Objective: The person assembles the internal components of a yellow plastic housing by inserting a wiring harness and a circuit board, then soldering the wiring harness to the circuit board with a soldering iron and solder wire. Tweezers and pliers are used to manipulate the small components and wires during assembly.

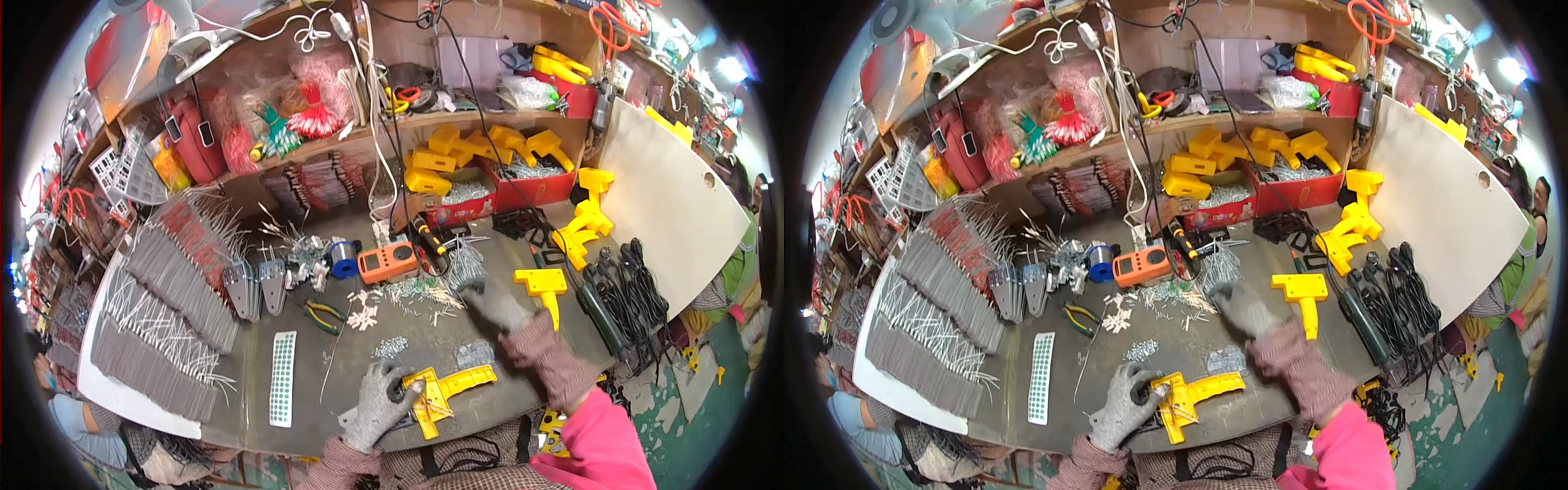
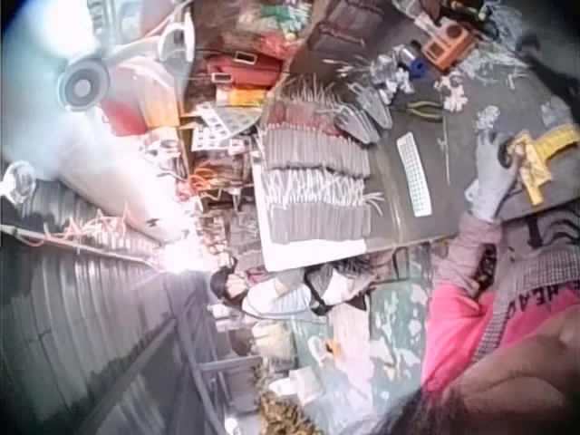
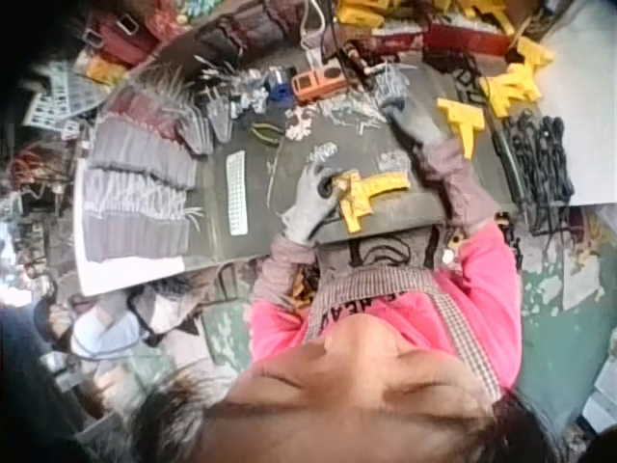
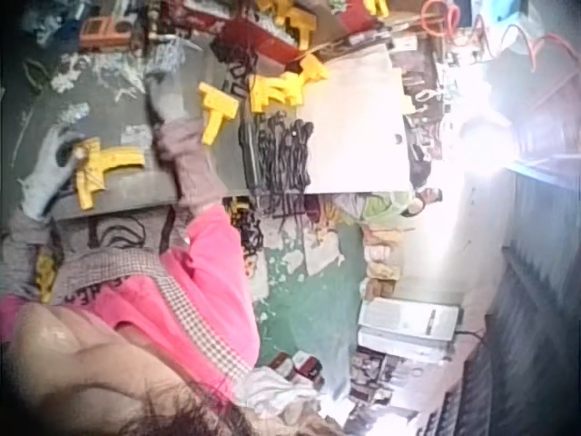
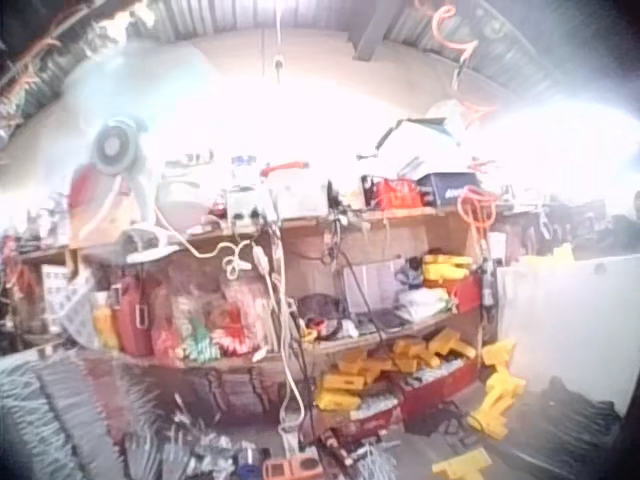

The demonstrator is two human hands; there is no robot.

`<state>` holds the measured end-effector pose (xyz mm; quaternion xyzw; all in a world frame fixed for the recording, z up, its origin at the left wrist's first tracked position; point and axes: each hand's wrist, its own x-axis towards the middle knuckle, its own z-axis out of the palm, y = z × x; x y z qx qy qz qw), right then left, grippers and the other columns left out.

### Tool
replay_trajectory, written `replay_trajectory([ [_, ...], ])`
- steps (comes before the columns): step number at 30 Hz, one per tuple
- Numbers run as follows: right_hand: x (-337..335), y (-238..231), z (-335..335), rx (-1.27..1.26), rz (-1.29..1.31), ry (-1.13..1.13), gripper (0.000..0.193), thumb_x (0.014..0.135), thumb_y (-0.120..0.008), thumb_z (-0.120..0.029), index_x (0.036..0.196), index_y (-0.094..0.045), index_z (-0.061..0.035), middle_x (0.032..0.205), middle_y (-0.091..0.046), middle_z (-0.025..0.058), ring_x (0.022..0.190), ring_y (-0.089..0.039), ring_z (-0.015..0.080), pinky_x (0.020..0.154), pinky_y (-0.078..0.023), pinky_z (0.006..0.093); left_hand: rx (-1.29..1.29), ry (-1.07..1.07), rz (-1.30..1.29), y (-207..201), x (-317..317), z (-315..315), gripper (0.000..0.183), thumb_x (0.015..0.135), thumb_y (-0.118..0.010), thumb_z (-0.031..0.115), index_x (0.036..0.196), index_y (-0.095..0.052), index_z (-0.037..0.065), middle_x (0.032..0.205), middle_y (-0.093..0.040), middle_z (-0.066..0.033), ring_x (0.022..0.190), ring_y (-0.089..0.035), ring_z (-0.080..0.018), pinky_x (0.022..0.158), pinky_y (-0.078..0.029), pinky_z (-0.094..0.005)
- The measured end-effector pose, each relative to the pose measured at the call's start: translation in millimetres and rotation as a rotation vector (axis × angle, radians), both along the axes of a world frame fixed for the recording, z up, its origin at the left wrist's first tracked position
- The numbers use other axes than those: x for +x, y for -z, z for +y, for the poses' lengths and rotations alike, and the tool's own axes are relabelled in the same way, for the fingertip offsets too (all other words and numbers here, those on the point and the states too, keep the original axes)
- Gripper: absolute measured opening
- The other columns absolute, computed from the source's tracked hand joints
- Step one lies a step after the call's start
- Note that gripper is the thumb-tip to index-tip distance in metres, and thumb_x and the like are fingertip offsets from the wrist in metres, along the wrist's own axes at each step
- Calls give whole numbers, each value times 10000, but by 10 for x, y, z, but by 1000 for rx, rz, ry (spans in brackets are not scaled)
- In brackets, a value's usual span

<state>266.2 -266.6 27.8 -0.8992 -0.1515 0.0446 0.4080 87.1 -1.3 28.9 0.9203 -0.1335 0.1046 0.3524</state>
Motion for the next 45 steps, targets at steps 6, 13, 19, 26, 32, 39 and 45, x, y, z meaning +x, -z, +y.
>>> replay_trajectory([
  [6,1165,42,443,-288,49,268,457,844,-648,-436,1073,-702,-44,1117,-677,215,1027,-644,398,911,-513,447,-38,24,18,-40,-21,-41,265,823,-709,230,1028,-681,64,1044,-616,-151,1040,-560,-354,905,-450,-467],
  [13,1545,-25,653,-336,75,54,437,858,-674,-387,1078,-685,-9,979,-711,158,814,-677,283,737,-544,383,-158,64,-23,20,89,78,253,865,-674,250,1056,-675,85,1039,-622,-139,989,-582,-337,867,-471,-455],
  [19,1527,64,380,-108,326,2,390,882,-667,-344,1074,-681,-5,903,-716,118,704,-666,204,637,-542,324,-199,59,-34,6,80,65,238,850,-683,212,1052,-674,85,1041,-625,-137,1000,-581,-338,872,-473,-454],
  [26,1195,257,-167,910,585,87,184,976,-616,-210,975,-676,-36,755,-657,1,553,-556,54,480,-438,185,-182,47,-136,21,61,5,260,838,-675,147,1090,-651,90,1067,-623,-129,1007,-575,-324,881,-465,-441],
  [32,795,177,-468,1586,668,224,225,967,-555,-118,1166,-587,-17,925,-663,66,790,-648,161,748,-553,310,-670,20,-104,-254,78,-150,319,939,-591,150,1239,-568,46,1195,-615,-137,1015,-617,-246,874,-500,-350],
  [39,-576,-412,121,1695,431,-29,280,976,-512,-112,1233,-531,-3,956,-658,71,845,-638,162,784,-529,296,-1721,178,414,-347,895,-1125,539,1050,-314,408,1413,-399,19,1334,-514,-154,1222,-513,-272,1038,-433,-420],
  [45,-573,-624,82,1424,85,77,309,986,-511,-127,1257,-491,20,977,-655,77,889,-624,124,807,-497,254,-1814,171,540,-538,1096,-1297,577,1034,-273,488,1258,-516,15,1196,-610,-152,1109,-586,-240,986,-457,-356],
])
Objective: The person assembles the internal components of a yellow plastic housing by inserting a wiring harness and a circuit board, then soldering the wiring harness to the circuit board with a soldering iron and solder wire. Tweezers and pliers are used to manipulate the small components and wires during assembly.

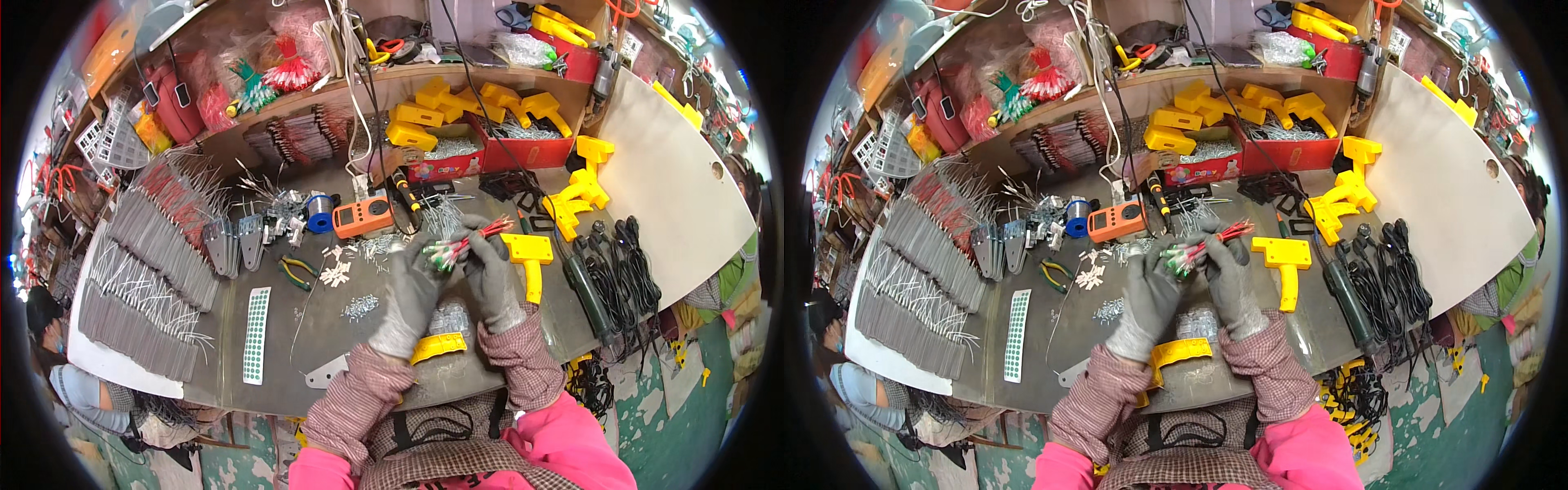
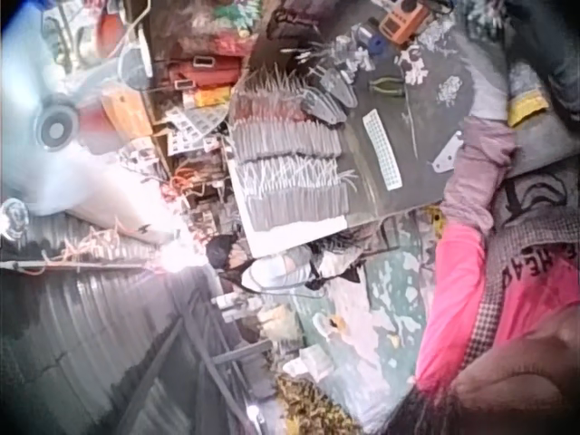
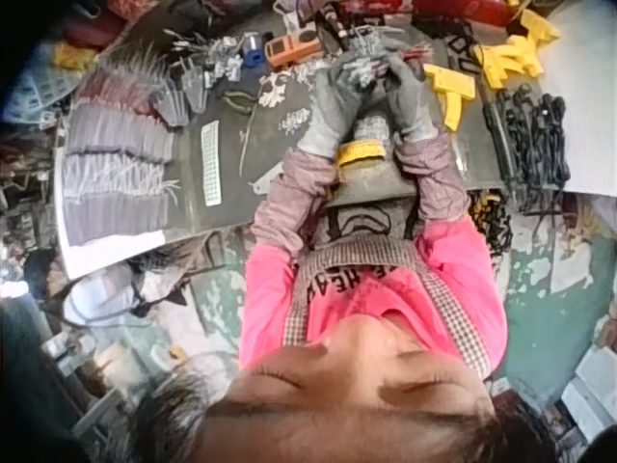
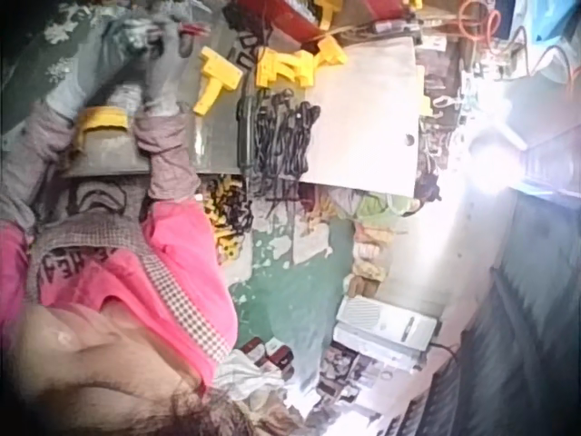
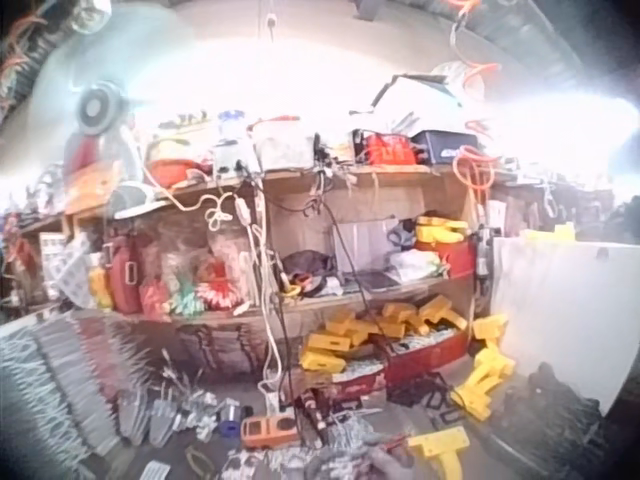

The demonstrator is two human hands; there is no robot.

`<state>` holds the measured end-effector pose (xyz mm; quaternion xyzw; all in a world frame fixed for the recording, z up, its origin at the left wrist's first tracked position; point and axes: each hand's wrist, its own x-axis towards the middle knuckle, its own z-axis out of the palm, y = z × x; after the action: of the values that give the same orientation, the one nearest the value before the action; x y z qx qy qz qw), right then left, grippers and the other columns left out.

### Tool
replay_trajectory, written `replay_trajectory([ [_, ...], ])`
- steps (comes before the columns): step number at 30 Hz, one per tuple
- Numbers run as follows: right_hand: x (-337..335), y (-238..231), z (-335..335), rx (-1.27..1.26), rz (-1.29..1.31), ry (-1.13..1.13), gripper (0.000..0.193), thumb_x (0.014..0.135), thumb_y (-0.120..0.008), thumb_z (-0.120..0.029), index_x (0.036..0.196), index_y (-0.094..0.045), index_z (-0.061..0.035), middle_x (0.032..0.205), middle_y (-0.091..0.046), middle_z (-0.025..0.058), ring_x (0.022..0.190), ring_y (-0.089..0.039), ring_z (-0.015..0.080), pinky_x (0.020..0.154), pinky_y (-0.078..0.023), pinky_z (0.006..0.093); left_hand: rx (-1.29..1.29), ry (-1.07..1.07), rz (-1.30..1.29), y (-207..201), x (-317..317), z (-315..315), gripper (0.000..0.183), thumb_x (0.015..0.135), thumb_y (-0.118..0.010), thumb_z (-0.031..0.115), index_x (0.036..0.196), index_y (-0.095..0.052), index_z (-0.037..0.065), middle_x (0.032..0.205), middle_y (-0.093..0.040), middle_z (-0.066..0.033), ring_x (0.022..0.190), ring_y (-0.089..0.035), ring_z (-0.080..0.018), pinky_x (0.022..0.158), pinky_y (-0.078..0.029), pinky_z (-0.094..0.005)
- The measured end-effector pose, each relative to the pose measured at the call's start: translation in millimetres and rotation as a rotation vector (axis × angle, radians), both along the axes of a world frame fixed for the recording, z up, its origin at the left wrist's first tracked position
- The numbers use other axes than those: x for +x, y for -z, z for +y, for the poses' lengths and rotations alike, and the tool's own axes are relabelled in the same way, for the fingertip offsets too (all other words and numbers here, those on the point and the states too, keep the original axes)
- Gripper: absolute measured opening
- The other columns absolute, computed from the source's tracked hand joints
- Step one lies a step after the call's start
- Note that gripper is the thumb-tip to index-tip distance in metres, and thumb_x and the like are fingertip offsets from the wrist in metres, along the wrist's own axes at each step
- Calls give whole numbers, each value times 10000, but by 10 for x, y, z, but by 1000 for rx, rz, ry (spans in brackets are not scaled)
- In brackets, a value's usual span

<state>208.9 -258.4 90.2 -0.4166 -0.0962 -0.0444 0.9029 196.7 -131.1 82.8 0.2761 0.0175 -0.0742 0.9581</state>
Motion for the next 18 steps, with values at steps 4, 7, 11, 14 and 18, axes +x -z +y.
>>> replay_trajectory([
  [4,176,363,53,-39,-15,-106,261,1015,-459,-122,1245,-521,-15,1086,-649,98,970,-617,138,859,-499,268,1464,-323,-400,-96,-163,-25,388,1001,-520,323,1226,-490,8,1206,-599,-177,1138,-577,-274,957,-493,-380],
  [7,183,322,131,-126,-72,-29,294,1034,-443,-170,1267,-501,0,1115,-648,119,984,-621,144,860,-497,274,698,-175,-306,266,95,50,349,999,-541,244,1248,-465,12,1274,-551,-177,1204,-539,-284,960,-495,-395],
  [11,322,495,-48,36,-39,-42,365,1048,-419,-223,1328,-449,9,1226,-618,149,1082,-609,177,942,-479,306,234,5,19,61,47,150,392,1017,-487,240,1332,-466,8,1319,-519,-139,1217,-524,-232,995,-476,-359],
  [14,262,455,-65,29,-43,-115,395,1051,-396,-220,1365,-420,19,1284,-588,149,1152,-590,189,984,-465,312,465,0,-21,109,18,168,438,1003,-512,250,1364,-481,3,1329,-522,-113,1205,-535,-213,994,-476,-358],
  [18,253,459,-36,-45,-60,-124,408,1039,-449,-210,1387,-410,1,1285,-599,140,1065,-609,152,896,-493,279,805,-86,-277,255,151,207,438,987,-507,198,1373,-466,-2,1286,-560,-128,1176,-564,-210,987,-489,-375],
])
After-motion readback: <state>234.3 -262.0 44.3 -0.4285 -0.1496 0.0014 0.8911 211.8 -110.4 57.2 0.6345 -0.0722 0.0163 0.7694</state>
